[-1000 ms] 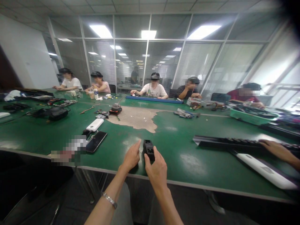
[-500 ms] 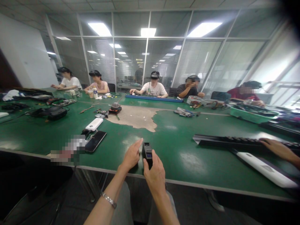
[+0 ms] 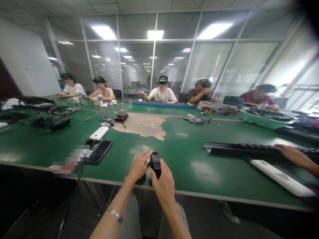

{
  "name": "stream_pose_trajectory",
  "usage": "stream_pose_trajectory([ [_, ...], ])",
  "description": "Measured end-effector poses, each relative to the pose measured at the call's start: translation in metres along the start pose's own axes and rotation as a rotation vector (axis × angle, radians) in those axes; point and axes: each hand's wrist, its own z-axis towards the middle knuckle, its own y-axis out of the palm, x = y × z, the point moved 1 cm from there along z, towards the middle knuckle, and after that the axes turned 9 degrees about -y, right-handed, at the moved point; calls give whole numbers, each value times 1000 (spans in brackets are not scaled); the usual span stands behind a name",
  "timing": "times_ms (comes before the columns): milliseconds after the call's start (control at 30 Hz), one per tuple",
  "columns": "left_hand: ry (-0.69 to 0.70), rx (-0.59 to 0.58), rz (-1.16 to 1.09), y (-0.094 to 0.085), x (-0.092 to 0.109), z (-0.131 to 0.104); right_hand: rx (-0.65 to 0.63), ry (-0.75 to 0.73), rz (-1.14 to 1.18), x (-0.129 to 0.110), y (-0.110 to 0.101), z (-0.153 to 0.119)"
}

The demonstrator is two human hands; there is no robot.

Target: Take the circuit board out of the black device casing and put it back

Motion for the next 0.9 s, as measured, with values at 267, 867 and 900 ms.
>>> stream_pose_trajectory([
  [267,37,73,-37,5,-8,0,28,38,18,-2,2,-1],
  [867,8,65,-4,9,-12,-1,59,233,-126,63,-45,12],
  [900,5,65,-4,8,-11,-1,51,232,-132,66,-44,9],
])
